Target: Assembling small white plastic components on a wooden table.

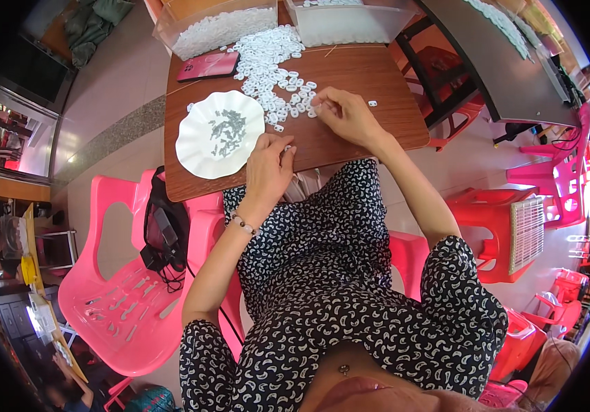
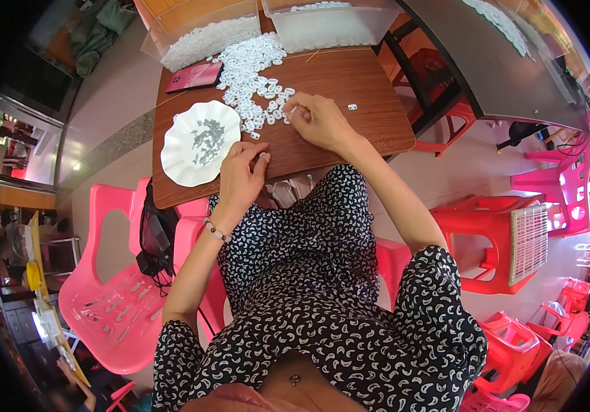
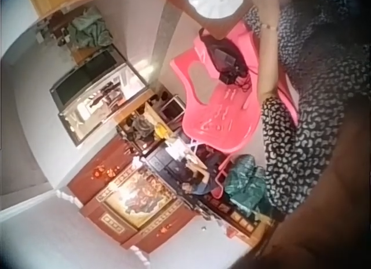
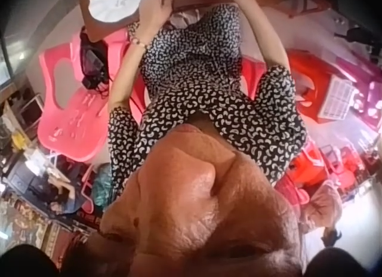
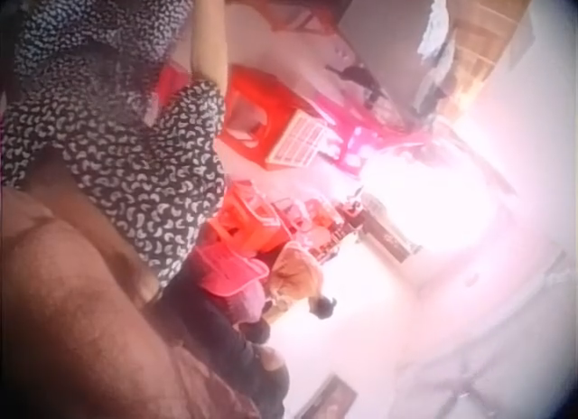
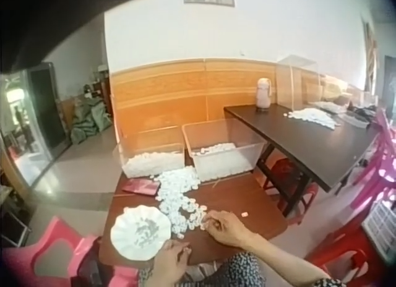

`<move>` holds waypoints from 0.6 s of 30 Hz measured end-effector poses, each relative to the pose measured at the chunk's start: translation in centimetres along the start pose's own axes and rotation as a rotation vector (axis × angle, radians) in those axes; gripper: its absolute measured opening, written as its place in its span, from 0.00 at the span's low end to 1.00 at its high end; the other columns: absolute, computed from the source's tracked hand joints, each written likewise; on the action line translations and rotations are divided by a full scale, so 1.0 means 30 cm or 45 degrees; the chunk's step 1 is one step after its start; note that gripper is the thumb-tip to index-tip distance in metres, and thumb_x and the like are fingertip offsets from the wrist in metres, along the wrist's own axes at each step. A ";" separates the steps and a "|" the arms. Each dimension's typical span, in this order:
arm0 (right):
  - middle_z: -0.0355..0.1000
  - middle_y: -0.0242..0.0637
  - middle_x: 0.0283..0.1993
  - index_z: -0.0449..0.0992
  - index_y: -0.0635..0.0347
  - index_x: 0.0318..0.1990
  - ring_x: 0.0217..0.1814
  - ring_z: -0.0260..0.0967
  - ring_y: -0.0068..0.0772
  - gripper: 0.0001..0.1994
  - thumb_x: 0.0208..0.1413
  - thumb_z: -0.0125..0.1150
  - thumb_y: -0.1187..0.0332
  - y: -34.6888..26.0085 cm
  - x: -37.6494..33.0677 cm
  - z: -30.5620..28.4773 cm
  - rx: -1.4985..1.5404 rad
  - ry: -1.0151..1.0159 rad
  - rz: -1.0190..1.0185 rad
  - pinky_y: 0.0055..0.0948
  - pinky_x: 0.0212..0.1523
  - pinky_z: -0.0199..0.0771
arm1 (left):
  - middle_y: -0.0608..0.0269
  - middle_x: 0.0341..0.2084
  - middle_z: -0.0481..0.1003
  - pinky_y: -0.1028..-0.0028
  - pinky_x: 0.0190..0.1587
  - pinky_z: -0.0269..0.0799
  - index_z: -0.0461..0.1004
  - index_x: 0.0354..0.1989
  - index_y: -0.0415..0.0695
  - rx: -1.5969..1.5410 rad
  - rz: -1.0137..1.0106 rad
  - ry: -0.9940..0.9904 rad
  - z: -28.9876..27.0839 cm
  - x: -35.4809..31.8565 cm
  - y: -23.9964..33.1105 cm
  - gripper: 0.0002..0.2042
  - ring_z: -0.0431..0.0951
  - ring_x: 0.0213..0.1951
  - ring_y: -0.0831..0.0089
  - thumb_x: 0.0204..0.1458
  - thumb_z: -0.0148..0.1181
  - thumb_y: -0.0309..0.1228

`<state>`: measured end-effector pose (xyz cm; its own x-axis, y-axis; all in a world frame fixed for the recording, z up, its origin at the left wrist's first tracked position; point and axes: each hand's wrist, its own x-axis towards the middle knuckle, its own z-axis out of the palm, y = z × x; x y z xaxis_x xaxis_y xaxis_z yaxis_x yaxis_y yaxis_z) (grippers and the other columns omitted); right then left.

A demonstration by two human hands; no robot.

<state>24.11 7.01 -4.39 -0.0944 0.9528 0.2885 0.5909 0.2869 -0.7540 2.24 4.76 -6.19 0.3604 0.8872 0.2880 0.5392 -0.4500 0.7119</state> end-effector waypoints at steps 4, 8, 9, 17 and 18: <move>0.67 0.26 0.26 0.75 0.63 0.39 0.29 0.61 0.15 0.06 0.56 0.57 0.71 -0.013 -0.072 -0.010 0.194 -0.024 0.123 0.19 0.32 0.63 | 0.55 0.32 0.74 0.69 0.31 0.70 0.78 0.40 0.39 -0.093 -0.063 0.021 -0.010 0.000 0.017 0.09 0.74 0.25 0.64 0.51 0.59 0.24; 0.71 0.24 0.33 0.76 0.63 0.42 0.34 0.63 0.13 0.08 0.57 0.57 0.71 -0.033 -0.128 -0.030 0.285 0.016 0.254 0.16 0.37 0.64 | 0.56 0.31 0.75 0.73 0.30 0.70 0.79 0.36 0.39 -0.097 0.034 0.192 -0.066 -0.002 0.023 0.07 0.75 0.25 0.67 0.51 0.57 0.22; 0.73 0.25 0.35 0.76 0.66 0.43 0.35 0.66 0.13 0.09 0.58 0.58 0.70 -0.015 -0.150 -0.023 0.339 -0.014 0.292 0.16 0.38 0.66 | 0.56 0.31 0.75 0.73 0.30 0.70 0.79 0.36 0.39 -0.094 0.019 0.225 -0.086 -0.003 0.011 0.06 0.75 0.25 0.68 0.51 0.57 0.22; 0.76 0.29 0.35 0.77 0.67 0.40 0.38 0.71 0.15 0.08 0.56 0.61 0.72 -0.074 -0.205 0.008 0.466 -0.138 0.437 0.17 0.40 0.71 | 0.52 0.31 0.76 0.65 0.33 0.71 0.79 0.35 0.41 0.340 -0.230 0.219 -0.319 0.014 -0.167 0.08 0.76 0.26 0.62 0.51 0.58 0.30; 0.76 0.29 0.35 0.76 0.67 0.39 0.38 0.71 0.15 0.07 0.56 0.61 0.73 -0.084 -0.206 0.010 0.519 -0.135 0.443 0.16 0.40 0.71 | 0.52 0.31 0.76 0.65 0.33 0.71 0.79 0.35 0.41 0.391 -0.228 0.200 -0.339 0.018 -0.184 0.08 0.76 0.26 0.62 0.50 0.58 0.30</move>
<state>22.96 0.43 -4.46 -0.0412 0.9971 -0.0637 0.2454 -0.0517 -0.9680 -8.28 8.75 -3.44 0.1319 0.9486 0.2878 0.7944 -0.2748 0.5417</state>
